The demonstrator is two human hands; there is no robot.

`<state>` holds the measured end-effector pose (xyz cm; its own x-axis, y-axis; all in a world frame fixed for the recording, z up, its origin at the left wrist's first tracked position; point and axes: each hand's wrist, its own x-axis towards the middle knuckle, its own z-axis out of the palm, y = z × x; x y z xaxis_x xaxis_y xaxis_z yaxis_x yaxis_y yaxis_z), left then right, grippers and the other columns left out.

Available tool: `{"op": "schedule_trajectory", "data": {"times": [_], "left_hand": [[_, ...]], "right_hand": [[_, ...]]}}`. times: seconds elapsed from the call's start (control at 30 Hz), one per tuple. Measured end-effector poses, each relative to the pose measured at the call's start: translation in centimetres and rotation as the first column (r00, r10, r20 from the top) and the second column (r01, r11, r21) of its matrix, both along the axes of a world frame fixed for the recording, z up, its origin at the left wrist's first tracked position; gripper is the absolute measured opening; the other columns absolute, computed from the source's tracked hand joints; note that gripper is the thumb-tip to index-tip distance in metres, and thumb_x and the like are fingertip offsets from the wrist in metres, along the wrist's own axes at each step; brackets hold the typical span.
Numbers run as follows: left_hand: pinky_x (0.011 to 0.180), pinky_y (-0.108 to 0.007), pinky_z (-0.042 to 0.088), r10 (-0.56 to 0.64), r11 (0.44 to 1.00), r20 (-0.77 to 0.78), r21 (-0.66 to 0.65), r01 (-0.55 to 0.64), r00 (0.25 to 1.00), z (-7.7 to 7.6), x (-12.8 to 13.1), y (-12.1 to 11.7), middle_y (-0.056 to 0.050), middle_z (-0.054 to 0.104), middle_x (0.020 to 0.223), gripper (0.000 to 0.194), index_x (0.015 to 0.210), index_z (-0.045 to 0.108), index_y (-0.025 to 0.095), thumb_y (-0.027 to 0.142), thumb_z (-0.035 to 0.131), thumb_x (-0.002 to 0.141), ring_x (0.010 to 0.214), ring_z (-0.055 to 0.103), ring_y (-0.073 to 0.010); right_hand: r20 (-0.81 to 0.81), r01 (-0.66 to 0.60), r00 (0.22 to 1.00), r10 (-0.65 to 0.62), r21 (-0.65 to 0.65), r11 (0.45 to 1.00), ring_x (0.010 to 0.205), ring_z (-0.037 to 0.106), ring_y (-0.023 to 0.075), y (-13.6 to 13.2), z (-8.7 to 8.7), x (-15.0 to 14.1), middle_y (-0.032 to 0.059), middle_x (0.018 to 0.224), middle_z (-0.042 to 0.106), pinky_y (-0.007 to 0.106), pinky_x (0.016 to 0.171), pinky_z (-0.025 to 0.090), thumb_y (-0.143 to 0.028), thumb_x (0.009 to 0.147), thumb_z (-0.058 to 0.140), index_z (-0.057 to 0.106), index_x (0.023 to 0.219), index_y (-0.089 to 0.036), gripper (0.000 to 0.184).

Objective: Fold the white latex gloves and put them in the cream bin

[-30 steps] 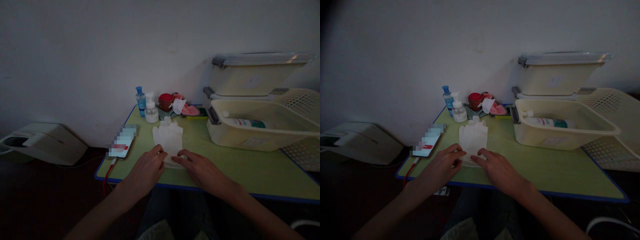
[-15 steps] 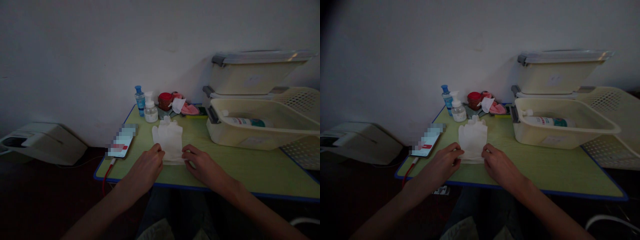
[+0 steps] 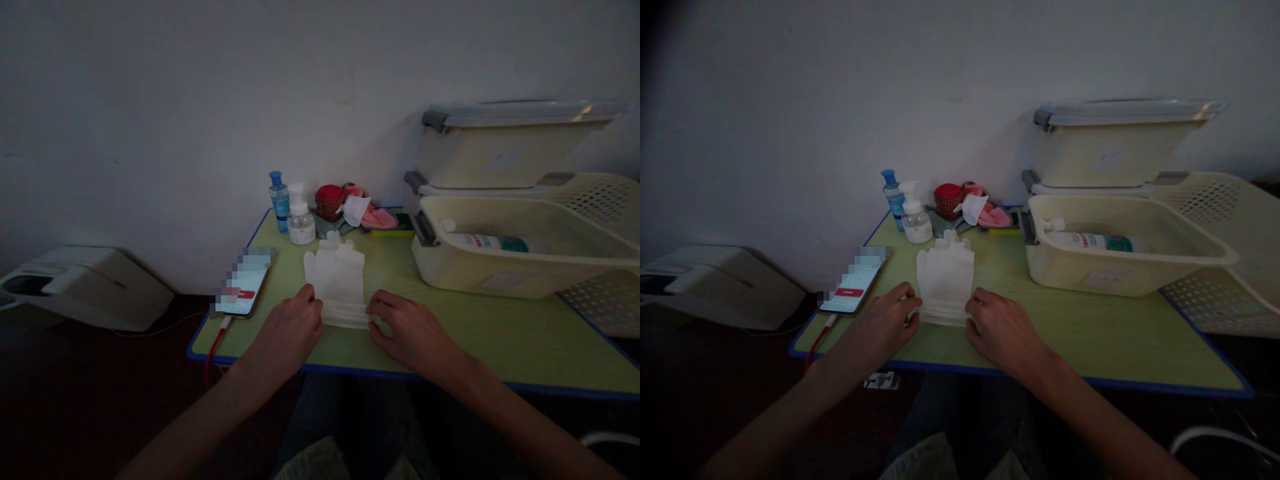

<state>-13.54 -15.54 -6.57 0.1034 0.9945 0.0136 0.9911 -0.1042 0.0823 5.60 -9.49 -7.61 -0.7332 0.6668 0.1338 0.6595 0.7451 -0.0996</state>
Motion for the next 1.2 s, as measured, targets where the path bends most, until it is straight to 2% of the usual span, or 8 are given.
{"op": "schedule_trajectory", "data": {"times": [0.23, 0.47, 0.63, 0.7, 0.8, 0.97, 1.2], "left_hand": [[0.066, -0.031, 0.047, -0.01, 0.999, -0.052, -0.045, 0.008, 0.999, 1.5, -0.1, 0.3, -0.008, 0.058, 0.09, 0.025, 0.086, 0.067, 0.015, 0.017, 0.042, 0.084, 0.074, 0.061, -0.0193], [0.073, -0.034, 0.047, -0.027, 0.999, -0.084, 0.039, 0.03, 0.996, 3.9, -1.2, 3.0, -0.009, 0.064, 0.085, 0.024, 0.089, 0.07, 0.013, 0.016, 0.048, 0.08, 0.082, 0.062, -0.0226], [0.074, -0.034, 0.047, 0.015, 0.997, -0.096, 0.075, -0.007, 0.995, 6.7, -1.4, 6.3, -0.012, 0.068, 0.081, 0.028, 0.095, 0.07, 0.011, 0.012, 0.05, 0.075, 0.081, 0.064, -0.0228], [0.075, -0.032, 0.047, 0.016, 0.994, -0.077, 0.111, -0.007, 0.997, 8.2, -1.5, 7.6, -0.012, 0.068, 0.084, 0.029, 0.097, 0.069, 0.011, 0.011, 0.053, 0.073, 0.082, 0.064, -0.0215], [0.075, -0.03, 0.047, -0.001, 0.989, -0.044, 0.147, 0.008, 0.999, 10.3, -1.5, 9.5, -0.011, 0.069, 0.084, 0.026, 0.092, 0.07, 0.009, 0.01, 0.057, 0.07, 0.081, 0.065, -0.0198], [0.066, -0.024, 0.048, 0.049, 0.997, 0.079, 0.05, -0.053, 0.996, 13.2, -1.7, 11.7, -0.009, 0.07, 0.071, 0.027, 0.092, 0.07, 0.007, 0.008, 0.058, 0.068, 0.067, 0.065, -0.016], [0.057, -0.021, 0.048, 0.064, 0.998, 0.178, -0.04, -0.057, 0.982, 15.8, -1.6, 12.8, -0.006, 0.067, 0.061, 0.022, 0.084, 0.07, 0.009, 0.005, 0.057, 0.068, 0.057, 0.064, -0.0143]], "right_hand": [[0.055, 0.034, 0.998, -0.033, -0.012, 0.999, 0.076, 0.063, 0.0171, 0.3, 1.4, 0.0, 0.0044, 0.087, 0.065, 0.026, 0.061, 0.041, -0.017, 0.079, 0.054, 0.069, 0.083, -0.018, 0.015], [0.15, 0.082, 0.985, -0.085, 0.021, 0.996, 0.075, 0.063, 0.0196, 2.2, 4.7, -1.1, 0.0062, 0.085, 0.067, 0.025, 0.055, 0.037, -0.019, 0.08, 0.05, 0.07, 0.083, -0.018, 0.02], [0.146, 0.124, 0.98, -0.138, 0.098, 0.987, 0.064, 0.058, 0.0163, 5.2, 7.6, -2.2, 0.0089, 0.075, 0.066, 0.024, 0.05, 0.03, -0.018, 0.075, 0.049, 0.07, 0.076, -0.015, 0.021], [0.108, 0.127, 0.984, -0.139, 0.11, 0.986, 0.062, 0.056, 0.0147, 6.6, 8.8, -2.7, 0.01, 0.079, 0.067, 0.023, 0.05, 0.03, -0.017, 0.073, 0.051, 0.07, 0.078, -0.013, 0.021], [0.034, 0.149, 0.988, -0.153, 0.095, 0.984, 0.059, 0.056, 0.0135, 8.3, 10.7, -3.3, 0.0091, 0.074, 0.067, 0.022, 0.051, 0.031, -0.014, 0.069, 0.051, 0.071, 0.084, -0.011, 0.024], [-0.025, 0.175, 0.985, -0.174, 0.071, 0.982, 0.06, 0.058, 0.0129, 10.1, 13.6, -3.8, 0.0082, 0.074, 0.069, 0.021, 0.053, 0.035, -0.011, 0.067, 0.054, 0.071, 0.085, -0.01, 0.025], [0.001, 0.167, 0.986, -0.168, 0.1, 0.981, 0.059, 0.06, 0.0157, 11.3, 16.2, -3.7, 0.0081, 0.067, 0.067, 0.023, 0.053, 0.041, -0.006, 0.064, 0.059, 0.072, 0.082, -0.008, 0.023]]}}
